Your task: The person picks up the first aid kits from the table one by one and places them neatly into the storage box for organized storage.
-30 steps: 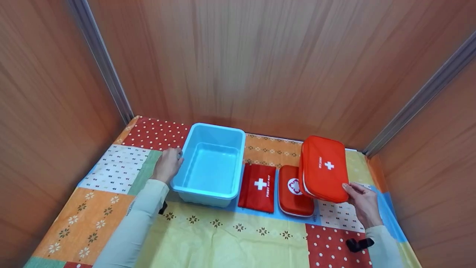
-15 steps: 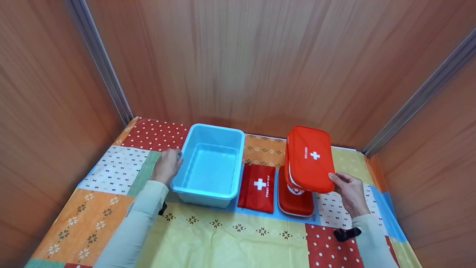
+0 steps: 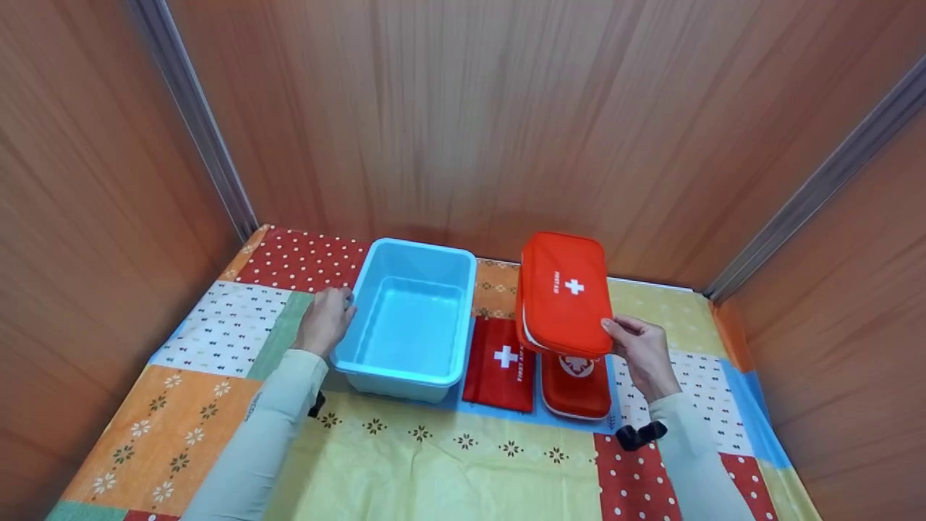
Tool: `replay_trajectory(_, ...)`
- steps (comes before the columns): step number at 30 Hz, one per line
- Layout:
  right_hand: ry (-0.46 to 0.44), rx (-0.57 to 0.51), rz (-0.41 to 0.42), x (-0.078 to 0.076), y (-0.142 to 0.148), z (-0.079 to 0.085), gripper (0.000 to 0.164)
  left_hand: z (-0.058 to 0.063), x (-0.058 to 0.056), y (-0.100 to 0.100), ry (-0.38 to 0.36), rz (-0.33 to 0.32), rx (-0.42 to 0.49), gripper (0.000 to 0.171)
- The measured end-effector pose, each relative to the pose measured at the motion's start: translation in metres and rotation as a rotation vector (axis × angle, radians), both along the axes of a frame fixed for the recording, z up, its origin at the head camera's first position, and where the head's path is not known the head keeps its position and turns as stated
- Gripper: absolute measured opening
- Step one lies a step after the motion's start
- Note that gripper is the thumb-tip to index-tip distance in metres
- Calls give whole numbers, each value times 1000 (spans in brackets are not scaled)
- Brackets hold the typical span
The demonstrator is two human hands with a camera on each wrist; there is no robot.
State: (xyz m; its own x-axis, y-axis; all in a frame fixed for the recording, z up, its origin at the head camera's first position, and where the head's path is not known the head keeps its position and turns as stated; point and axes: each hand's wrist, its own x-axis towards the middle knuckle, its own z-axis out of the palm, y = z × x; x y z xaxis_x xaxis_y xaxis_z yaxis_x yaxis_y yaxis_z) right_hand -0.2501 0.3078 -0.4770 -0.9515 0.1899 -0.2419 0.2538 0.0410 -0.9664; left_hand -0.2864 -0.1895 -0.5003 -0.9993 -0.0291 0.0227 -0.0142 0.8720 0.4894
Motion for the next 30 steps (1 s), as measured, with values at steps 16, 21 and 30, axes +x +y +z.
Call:
replay_trajectory(16,3,6,75,-12,-60,16,48,0,0,-1,29,6,-50,32)
replay_trajectory(21,7,31,100,-14,-75,18,50,-1,0,0,19,-12,63,34)
replay_trajectory(30,-4,12,141,-18,-103,22,44,-1,-1,0,17,-11,78,36)
